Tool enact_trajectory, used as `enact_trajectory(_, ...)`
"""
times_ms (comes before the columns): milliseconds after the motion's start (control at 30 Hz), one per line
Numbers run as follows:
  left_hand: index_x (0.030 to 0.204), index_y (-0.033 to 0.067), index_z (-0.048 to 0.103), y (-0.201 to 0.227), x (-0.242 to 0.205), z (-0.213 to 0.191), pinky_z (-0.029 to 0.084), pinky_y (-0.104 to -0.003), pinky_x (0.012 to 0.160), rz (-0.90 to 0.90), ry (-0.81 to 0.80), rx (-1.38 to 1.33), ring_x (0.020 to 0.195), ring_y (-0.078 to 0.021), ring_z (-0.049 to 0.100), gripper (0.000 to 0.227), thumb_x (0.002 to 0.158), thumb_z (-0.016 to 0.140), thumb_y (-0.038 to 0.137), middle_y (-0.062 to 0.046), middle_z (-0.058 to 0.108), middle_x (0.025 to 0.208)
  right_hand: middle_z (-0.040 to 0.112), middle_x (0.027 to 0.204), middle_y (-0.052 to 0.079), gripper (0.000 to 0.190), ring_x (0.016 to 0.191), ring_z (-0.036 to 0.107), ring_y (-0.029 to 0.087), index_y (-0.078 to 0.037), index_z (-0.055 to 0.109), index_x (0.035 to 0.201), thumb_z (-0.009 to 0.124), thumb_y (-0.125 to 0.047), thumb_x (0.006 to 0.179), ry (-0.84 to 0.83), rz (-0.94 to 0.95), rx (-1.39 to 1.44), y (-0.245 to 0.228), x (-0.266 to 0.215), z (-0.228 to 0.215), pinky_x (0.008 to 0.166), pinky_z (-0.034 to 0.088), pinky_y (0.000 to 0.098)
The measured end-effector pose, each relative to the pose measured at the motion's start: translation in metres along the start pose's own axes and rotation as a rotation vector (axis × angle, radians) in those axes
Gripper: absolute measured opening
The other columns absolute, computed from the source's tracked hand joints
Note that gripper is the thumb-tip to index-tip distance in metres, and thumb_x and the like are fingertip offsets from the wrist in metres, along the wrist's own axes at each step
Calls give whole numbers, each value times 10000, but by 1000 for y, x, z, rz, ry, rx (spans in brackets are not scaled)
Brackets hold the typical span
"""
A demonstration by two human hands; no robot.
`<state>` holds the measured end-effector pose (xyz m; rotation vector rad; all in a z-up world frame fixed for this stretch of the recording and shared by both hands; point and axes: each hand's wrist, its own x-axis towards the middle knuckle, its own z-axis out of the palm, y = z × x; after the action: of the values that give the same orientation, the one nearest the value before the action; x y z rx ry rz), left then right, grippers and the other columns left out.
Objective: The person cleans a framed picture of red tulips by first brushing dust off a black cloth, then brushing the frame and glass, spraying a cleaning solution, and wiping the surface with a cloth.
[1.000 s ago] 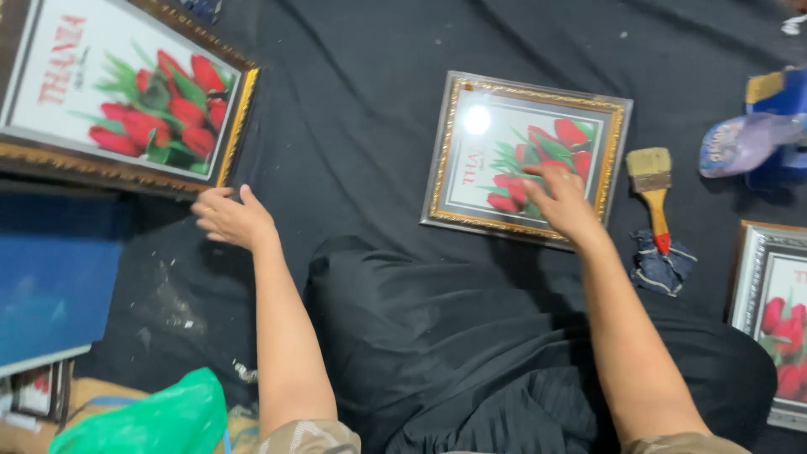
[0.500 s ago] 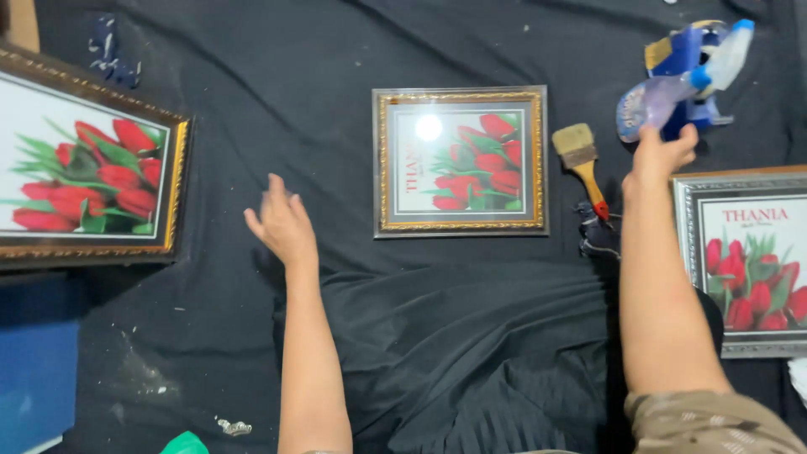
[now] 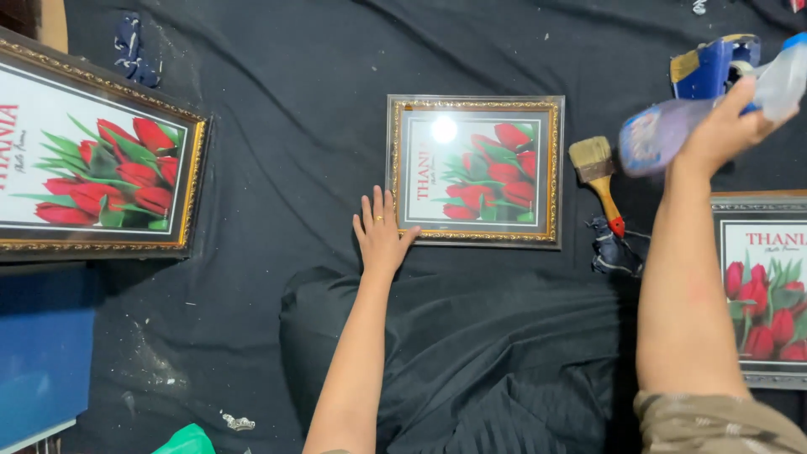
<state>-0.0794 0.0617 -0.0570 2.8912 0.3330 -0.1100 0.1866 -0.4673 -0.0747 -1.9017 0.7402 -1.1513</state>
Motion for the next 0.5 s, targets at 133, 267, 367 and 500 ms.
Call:
enact_trajectory(133, 1654, 113, 88, 2, -2, 6, 186, -620, 1194, 14, -192, 88, 1582, -328, 87, 1214, 819, 682, 763, -64, 70, 1733, 832, 867, 76, 159, 617, 755, 147, -125, 608, 1029, 551, -190, 895, -339, 86, 225, -133, -57, -49, 579, 579, 291)
enact_trajectory(267, 1655, 99, 170, 8, -5, 4, 115, -653, 1231, -11, -140, -27, 1586, -319, 156, 1301, 670, 851, 607, -125, 160, 1727, 664, 620, 33, 226, 553, 661, 138, -230, 797, 802, 621, -284, 935, -861, 226, -22, -186, -154, -95, 623, 494, 223)
enact_trajectory(367, 1651, 109, 184, 12, -7, -5, 122, -639, 1237, -54, -129, -60, 1582, -307, 169, 1322, 638, 887, 586, -141, 189, 1715, 679, 629, 93, 305, 698, 710, 326, -227, 789, 732, 741, -489, 882, -969, 193, -346, -129, -205, -89, 662, 535, 458)
enact_trajectory(500, 1656, 122, 159, 11, -7, -2, 134, -644, 1236, -63, -111, -66, 1582, -301, 163, 1356, 617, 894, 591, -138, 168, 1718, 705, 664, 49, 428, 847, 737, 323, -156, 749, 830, 775, -583, 835, -1004, 149, -493, -155, -220, -96, 766, 540, 521)
